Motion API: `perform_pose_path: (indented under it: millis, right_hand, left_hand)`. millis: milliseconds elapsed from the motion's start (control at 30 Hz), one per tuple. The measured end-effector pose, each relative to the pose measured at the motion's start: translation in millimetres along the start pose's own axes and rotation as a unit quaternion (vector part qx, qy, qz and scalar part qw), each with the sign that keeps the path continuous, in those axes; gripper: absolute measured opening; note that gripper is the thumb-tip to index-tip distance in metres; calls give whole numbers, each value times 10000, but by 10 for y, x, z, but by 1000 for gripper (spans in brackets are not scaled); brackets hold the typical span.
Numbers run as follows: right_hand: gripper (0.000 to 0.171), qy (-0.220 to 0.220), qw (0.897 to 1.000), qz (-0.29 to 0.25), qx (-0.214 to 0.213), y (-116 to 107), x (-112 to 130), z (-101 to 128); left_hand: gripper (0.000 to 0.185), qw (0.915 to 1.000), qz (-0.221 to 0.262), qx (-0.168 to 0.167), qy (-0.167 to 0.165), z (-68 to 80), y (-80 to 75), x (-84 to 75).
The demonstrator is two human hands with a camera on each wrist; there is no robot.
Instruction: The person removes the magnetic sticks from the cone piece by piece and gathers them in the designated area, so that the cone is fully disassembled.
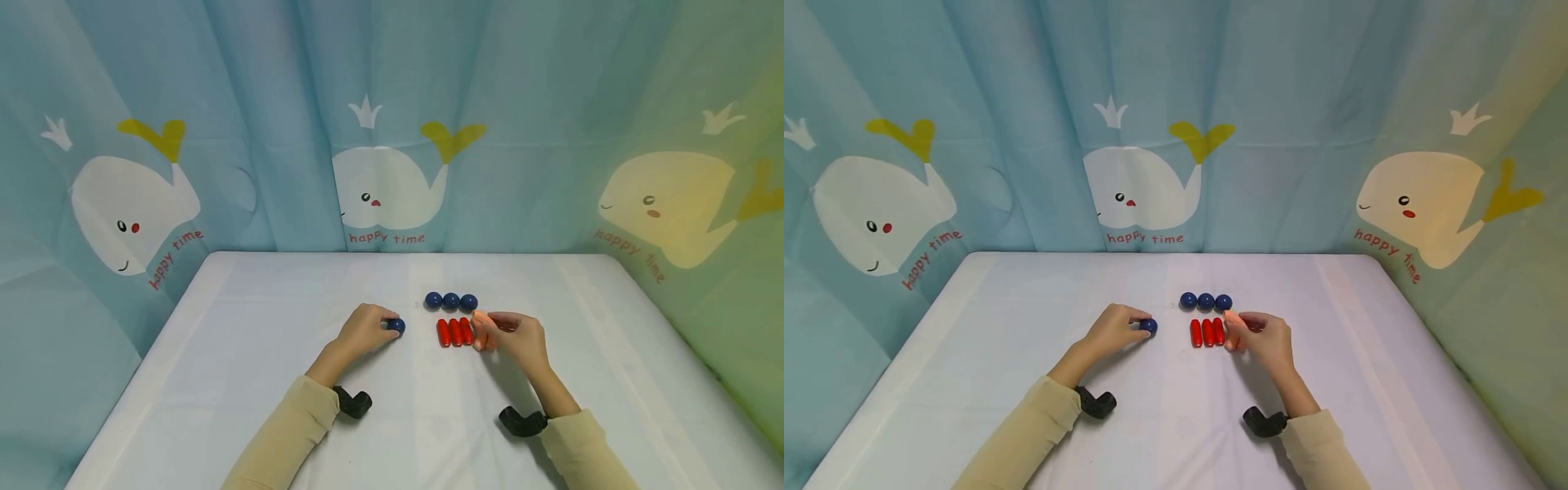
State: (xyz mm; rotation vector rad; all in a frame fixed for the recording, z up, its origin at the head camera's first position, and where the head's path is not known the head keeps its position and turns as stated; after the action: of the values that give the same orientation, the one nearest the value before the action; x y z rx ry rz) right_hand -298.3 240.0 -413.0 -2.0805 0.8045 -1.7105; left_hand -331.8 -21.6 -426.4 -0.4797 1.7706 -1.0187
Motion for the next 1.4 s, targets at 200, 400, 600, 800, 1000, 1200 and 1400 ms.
perform_pose_path:
  millis: [200,400,600,800,1000,1200,1400]
  right_hand:
    - [36,306,9990,111,-302,-151,-147,-17]
    - [36,869,9955,217,-317,-227,-351,-31]
    - [34,1111,9918,494,-385,-242,-472,-6]
    - [31,932,9912,775,-526,-220,-435,15]
    - [33,915,9898,885,-643,-193,-396,37]
    - [28,792,9909,867,-654,-159,-356,38]
    - [26,707,9920,845,-609,-142,-335,36]
  left_hand:
    - [30,9998,-210,-41,26,-153,59,-30]
    - [29,9991,-284,-294,123,-278,98,-49]
    - [29,9990,-196,-364,170,-373,124,-75]
    - [30,9982,36,-601,34,-443,142,-18]
    - [31,9953,380,-893,60,-467,169,20]
    - [31,9920,595,-1098,183,-477,182,-8]
    - [31,9921,591,-1095,161,-507,208,-28]
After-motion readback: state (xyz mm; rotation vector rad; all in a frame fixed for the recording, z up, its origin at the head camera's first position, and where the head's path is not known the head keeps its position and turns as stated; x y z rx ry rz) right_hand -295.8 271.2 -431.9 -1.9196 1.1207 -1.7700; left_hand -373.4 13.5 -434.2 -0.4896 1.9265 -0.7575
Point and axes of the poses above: each hand's wrist, its own z-axis away from the middle knuckle, its own y-axis out of the palm, x = y × z, the point moved 8 cm from there along -z, towards the middle knuckle
